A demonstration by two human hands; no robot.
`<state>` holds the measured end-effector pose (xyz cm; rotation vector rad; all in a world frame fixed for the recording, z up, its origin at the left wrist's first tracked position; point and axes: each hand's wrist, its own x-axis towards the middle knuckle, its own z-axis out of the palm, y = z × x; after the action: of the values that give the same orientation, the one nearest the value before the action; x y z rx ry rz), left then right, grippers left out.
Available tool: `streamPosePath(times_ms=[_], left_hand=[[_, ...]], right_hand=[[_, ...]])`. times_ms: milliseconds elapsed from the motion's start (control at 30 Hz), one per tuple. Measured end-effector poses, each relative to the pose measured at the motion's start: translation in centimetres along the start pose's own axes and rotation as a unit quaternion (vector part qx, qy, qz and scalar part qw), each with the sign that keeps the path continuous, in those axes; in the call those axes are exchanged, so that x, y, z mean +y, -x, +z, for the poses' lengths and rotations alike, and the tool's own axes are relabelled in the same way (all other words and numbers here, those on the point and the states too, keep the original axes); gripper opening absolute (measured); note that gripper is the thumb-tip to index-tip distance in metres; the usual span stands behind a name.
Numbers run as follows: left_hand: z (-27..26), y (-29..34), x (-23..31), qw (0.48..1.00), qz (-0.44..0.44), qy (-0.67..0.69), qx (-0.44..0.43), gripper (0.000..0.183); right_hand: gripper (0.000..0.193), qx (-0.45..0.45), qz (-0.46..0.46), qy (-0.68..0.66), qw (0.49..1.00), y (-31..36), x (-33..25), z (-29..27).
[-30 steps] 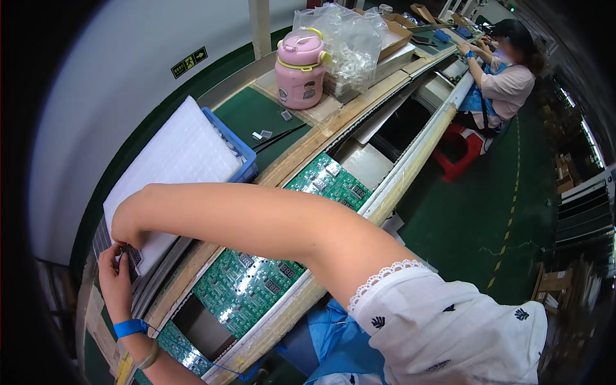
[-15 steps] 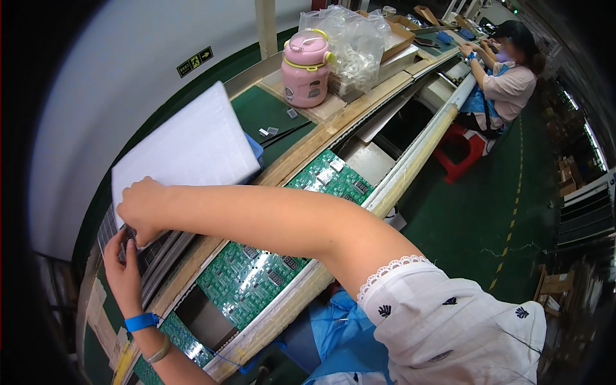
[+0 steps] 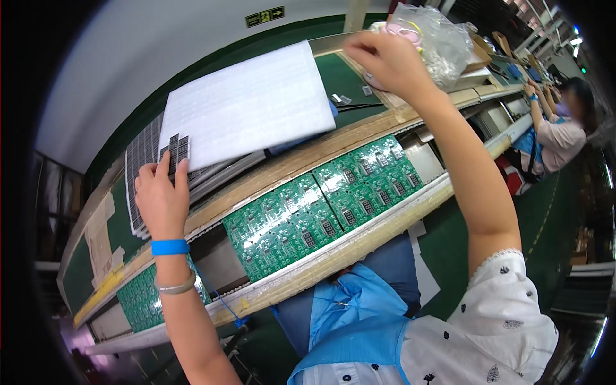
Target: The person assembles electronic circuit boards by hand, inserting small white connectors and black display modules into designated slots on the green PCBs. The person handles the components one at a time, pressing them into place on the boards arranged on a workbench.
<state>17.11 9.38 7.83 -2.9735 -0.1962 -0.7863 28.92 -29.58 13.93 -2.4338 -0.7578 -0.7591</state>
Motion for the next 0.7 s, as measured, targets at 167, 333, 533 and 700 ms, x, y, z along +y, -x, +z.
streamPosePath(times_ms=[167, 333, 533, 700], left_hand=[[-0.9, 0.3, 1.9, 0.993, -0.087, -0.075, -0.021, 0.048], [-2.2, 1.4, 3.5, 0.991, -0.043, -0.103, 0.073, 0.046], [-4.2, 0.2, 9.4, 0.978, 0.129, 0.119, 0.111, 0.030], [-0.9, -3.4, 14.8, 0.952, 0.247, 0.162, 0.078, 0.029]], right_hand=[[0.019, -0.138, 0.060, 0.031, 0.988, 3.8, 5.0, 2.9], [0.016, -0.107, 0.112, 0.066, 0.986, 4.0, 7.1, 3.4], [0.017, -0.140, 0.093, -0.030, 0.985, 7.3, 6.9, 0.9], [0.017, -0.126, 0.108, -0.101, 0.981, 6.9, 4.0, -2.0]])
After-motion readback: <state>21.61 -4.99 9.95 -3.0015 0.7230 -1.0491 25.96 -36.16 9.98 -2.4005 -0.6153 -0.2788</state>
